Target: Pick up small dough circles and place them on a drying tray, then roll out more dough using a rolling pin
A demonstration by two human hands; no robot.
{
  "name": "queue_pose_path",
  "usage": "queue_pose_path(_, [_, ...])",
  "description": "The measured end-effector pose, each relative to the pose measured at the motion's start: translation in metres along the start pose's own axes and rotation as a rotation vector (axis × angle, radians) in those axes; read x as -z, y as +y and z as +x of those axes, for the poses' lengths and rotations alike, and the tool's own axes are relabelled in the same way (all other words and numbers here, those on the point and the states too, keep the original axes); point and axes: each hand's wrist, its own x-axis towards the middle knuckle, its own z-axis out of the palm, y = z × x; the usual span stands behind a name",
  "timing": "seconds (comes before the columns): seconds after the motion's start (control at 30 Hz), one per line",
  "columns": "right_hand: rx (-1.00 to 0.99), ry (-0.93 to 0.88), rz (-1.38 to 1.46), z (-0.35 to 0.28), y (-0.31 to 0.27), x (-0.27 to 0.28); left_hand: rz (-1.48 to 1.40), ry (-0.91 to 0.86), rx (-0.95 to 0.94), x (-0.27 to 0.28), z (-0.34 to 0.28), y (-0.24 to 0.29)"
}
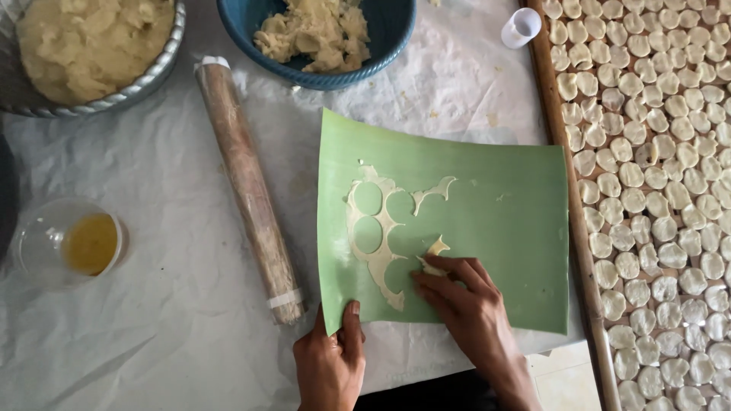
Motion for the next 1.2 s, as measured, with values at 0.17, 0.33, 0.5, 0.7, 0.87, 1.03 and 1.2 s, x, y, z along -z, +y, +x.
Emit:
queue_pose_path(0.17, [0.080,0.001,-0.049,0.003,-0.015,-0.008,-0.008,0.002,0.023,0.000,-0.001,0.002])
queue_pose_path(0.33, [0.184,-0.158,-0.176,-0.007,-0.022,-0.015,0.009,0.008,0.041,-0.002,-0.002,-0.002])
queue_pose_path(0.5, [0.119,-0.077,0.045,0.022,-0.023,-0.008,0.003,-0.017,-0.023,0.001,0.000,-0.002])
queue_pose_path(0.7, [0.080,0.139,0.000,0.053,-0.005,-0.009,-0.006,-0.032,-0.016,-0.001,-0.003,-0.009])
queue_pose_path(0.87, [0.055,0.227,-0.291,0.081,0.024,0.006,-0.018,-0.045,-0.043,-0.001,-0.005,-0.014])
queue_pose_path(1.03, [0.120,0.106,-0.503,0.087,0.031,-0.012,-0.015,-0.021,-0.020,-0.004,-0.004,-0.014])
queue_pose_path(1.2, [0.240,0.112,-0.320,0.077,-0.001,-0.015,0.014,0.008,-0.045,-0.007,-0.004,-0.014])
